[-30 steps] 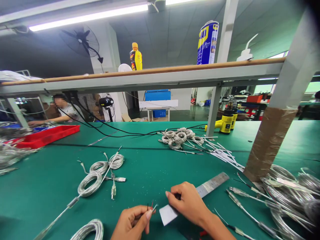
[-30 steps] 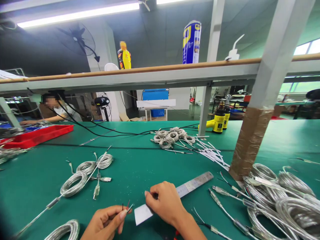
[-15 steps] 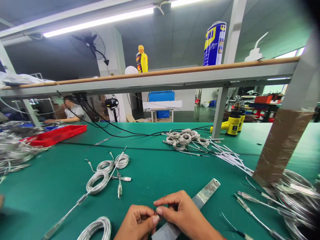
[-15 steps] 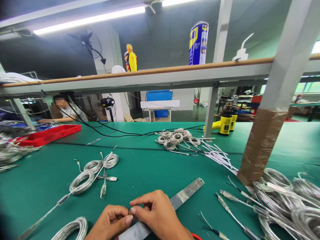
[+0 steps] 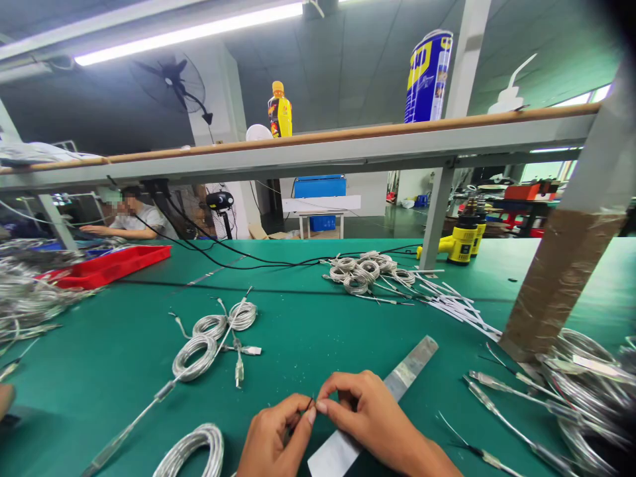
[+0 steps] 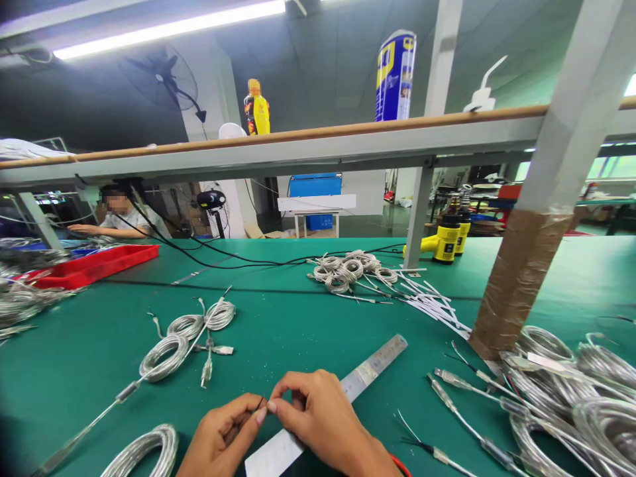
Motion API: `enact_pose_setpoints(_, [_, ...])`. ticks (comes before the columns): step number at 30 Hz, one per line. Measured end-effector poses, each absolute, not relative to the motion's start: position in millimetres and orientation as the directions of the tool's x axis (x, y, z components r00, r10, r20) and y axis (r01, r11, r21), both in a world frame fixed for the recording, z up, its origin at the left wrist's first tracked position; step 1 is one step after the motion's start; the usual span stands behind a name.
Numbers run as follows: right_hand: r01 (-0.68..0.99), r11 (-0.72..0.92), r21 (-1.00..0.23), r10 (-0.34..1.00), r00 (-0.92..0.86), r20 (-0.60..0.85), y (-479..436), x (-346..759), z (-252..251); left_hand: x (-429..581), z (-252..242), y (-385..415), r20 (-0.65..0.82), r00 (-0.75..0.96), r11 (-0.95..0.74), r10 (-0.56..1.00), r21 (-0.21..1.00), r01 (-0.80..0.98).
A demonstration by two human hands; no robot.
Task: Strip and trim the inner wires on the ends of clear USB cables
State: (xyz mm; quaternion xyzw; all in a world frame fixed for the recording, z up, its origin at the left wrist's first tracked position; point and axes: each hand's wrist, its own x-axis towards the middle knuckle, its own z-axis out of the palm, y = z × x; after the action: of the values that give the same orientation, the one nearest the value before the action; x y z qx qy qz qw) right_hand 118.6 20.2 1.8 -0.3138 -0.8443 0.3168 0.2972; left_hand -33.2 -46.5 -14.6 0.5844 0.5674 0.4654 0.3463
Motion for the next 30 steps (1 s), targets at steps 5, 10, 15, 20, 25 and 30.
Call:
enact_pose_setpoints(5, [0.468, 0.646, -0.603, 0.749, -0.541, 0.383, 31, 127, -1, -33, -4, -47, 0.049, -0.029, -0.041, 0.998, 0.972, 0.233])
enact_pose_setpoints(10, [0.564, 0.647, -0.514, 0.763, -0.460, 0.454, 36, 131, -8, -34, -3, -46, -0.050, 0.066, 0.035, 0.997, 0.975, 0.218])
enact_pose_setpoints(15, [0.602, 0.633, -0.487, 0.770, -0.425, 0.475, 38, 132, -9, -37, -9, -48, -0.080, 0.074, 0.062, 0.994, 0.973, 0.222])
enact_pose_setpoints(20, [0.611, 0.642, -0.462, 0.761, -0.434, 0.483, 38, 130, -8, -34, -12, -49, -0.090, 0.101, 0.064, 0.991, 0.970, 0.235])
enact_pose_setpoints(25, [0.625, 0.635, -0.454, 0.769, -0.457, 0.447, 36, 130, -4, -31, -12, -50, -0.111, 0.103, 0.084, 0.988, 0.968, 0.237])
enact_pose_setpoints(30, [0.622, 0.624, -0.473, 0.781, -0.474, 0.407, 36, 130, 0, -30, -10, -49, -0.125, 0.103, 0.097, 0.987, 0.965, 0.242])
